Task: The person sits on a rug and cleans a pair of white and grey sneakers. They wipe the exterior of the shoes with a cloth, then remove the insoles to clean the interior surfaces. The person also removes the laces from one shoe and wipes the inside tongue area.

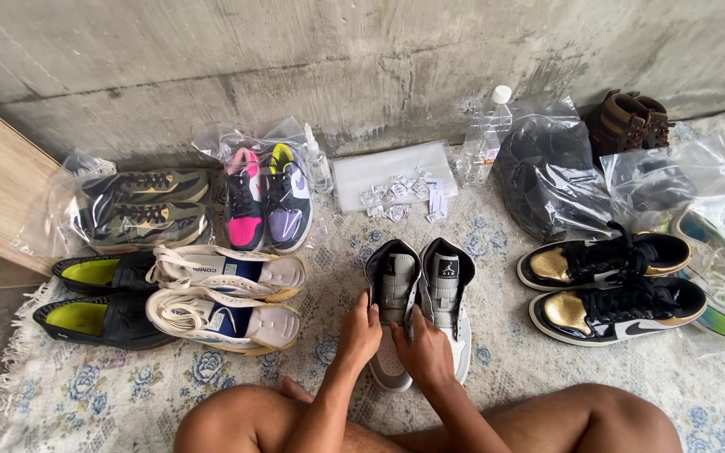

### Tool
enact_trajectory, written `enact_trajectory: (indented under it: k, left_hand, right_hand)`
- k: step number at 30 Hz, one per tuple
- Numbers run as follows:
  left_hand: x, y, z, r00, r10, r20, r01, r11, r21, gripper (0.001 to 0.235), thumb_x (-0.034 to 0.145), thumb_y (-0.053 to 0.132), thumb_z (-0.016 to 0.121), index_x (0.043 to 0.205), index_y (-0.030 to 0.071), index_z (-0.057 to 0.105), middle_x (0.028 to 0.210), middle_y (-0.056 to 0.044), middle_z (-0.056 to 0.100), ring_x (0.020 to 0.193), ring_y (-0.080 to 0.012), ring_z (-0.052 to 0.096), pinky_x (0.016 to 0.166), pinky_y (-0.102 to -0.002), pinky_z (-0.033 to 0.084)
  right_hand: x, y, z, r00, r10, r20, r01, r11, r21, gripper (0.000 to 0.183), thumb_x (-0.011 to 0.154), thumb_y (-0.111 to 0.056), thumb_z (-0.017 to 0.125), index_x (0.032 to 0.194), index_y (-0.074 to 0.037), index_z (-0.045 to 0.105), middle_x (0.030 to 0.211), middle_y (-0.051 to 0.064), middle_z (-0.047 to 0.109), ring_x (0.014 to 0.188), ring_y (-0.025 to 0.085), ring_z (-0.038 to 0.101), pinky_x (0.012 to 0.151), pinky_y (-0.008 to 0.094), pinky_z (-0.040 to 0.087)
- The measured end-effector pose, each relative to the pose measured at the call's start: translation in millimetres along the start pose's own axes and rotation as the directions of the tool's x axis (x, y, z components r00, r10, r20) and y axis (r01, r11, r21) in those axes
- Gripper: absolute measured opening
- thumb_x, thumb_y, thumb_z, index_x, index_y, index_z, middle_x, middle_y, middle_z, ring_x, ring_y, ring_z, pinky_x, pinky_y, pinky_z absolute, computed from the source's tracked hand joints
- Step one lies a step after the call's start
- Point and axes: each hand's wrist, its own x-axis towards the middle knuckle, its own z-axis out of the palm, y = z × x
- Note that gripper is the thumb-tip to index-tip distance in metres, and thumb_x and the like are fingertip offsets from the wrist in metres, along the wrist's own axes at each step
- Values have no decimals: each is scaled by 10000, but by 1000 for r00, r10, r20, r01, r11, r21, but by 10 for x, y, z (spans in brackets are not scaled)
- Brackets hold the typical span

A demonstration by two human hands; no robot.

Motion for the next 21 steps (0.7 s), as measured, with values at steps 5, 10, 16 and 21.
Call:
enact_trajectory:
  k: [5,10,16,21]
  left_hand:
    - [9,-6,-182,998,-8,60,7,1000,20,368,1039,163,439,1381,59,528,1153,-200,713,1007,-317,729,783,-395,579]
    - [86,-107,-266,986,-33,161,55,989,-137,547,1045,210,459,1546,29,337,1575,-200,406,1467,-321,424,1201,-403,355]
    - [-76,98,-388,987,53,151,-35,992,-120,423,1030,135,435,1439,74,526,1380,-126,666,1270,-246,649,1051,-334,493]
    - [-69,-18,-372,986,74,148,-55,990,-129,494,1032,142,482,1511,40,417,1509,-197,502,1409,-313,512,1162,-390,419]
  right_hand:
    - [-19,65,35,999,6,-33,-3,998,70,410,1037,-283,492,1349,-21,541,722,137,742,470,255,673,394,385,547]
    - [14,248,62,999,16,-51,-10,993,115,411,1027,-194,433,1389,-41,553,690,155,754,471,277,675,447,420,545]
    - [-28,162,-109,997,56,-57,-36,954,299,406,1018,-182,485,1362,6,592,543,84,674,422,171,553,437,371,412]
    - [-49,110,-215,994,108,29,-111,909,401,431,1009,-217,511,1395,-37,579,447,72,644,389,159,606,445,334,537]
